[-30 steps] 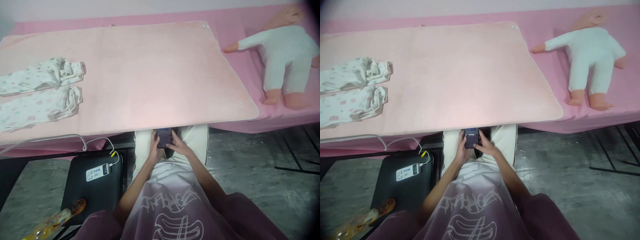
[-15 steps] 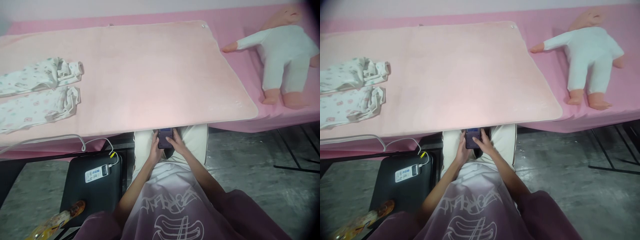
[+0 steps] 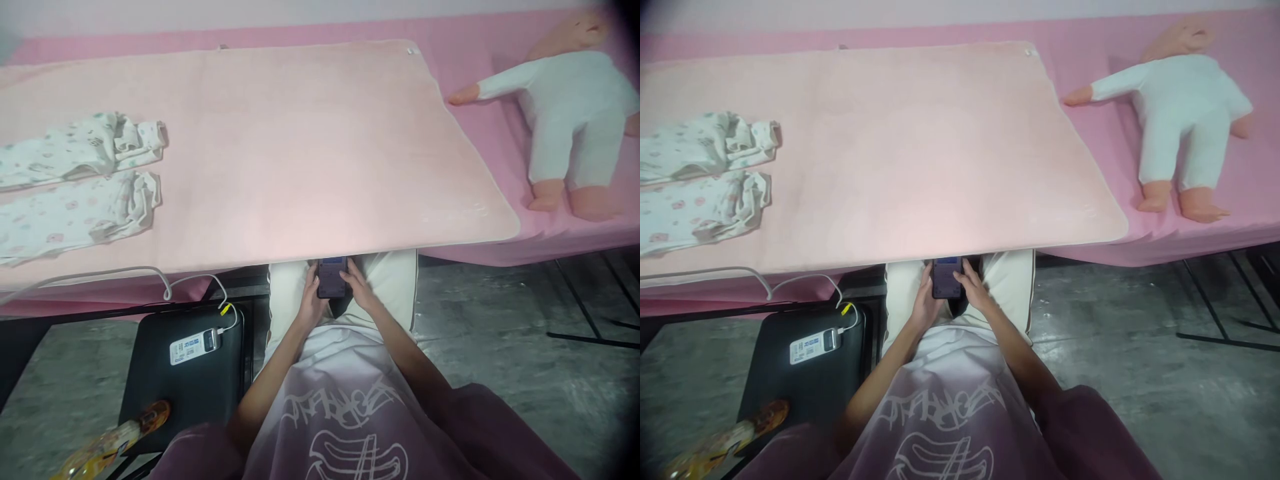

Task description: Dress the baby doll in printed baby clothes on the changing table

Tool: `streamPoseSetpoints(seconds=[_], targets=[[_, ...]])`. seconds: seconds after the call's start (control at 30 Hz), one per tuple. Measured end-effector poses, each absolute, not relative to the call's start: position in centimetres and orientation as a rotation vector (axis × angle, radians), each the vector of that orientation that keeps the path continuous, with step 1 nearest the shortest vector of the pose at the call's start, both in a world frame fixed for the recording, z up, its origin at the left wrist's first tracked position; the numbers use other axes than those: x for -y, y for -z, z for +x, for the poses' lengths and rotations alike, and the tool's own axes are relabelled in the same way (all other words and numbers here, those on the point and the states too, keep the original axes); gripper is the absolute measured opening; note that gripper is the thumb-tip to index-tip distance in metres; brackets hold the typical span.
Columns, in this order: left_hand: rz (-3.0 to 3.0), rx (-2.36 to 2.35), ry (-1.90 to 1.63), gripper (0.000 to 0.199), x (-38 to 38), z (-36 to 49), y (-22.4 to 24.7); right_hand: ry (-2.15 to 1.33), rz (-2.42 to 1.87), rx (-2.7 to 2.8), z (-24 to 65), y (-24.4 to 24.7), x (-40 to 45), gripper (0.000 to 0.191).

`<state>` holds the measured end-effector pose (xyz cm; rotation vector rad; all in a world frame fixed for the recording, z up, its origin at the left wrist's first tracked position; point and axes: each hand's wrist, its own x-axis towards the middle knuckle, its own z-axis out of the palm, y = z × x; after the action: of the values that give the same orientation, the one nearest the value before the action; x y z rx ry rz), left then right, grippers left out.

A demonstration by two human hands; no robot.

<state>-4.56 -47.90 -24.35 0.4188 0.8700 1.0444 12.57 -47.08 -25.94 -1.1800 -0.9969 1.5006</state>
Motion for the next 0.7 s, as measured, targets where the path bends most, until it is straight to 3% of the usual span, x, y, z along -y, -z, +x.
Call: streamPoseSetpoints(seconds=[0.27, 0.7], targets=[[0.439, -0.801, -1.074, 0.069, 47.8, -5.2, 23.5, -1.664, -0.899, 1.191, 13.6, 27.0, 47.7, 0.098], [0.443, -0.82, -1.041, 0.072, 48.0, -5.2, 23.3, -1.565, -0.98, 1.141, 12.6, 27.9, 47.8, 0.101]])
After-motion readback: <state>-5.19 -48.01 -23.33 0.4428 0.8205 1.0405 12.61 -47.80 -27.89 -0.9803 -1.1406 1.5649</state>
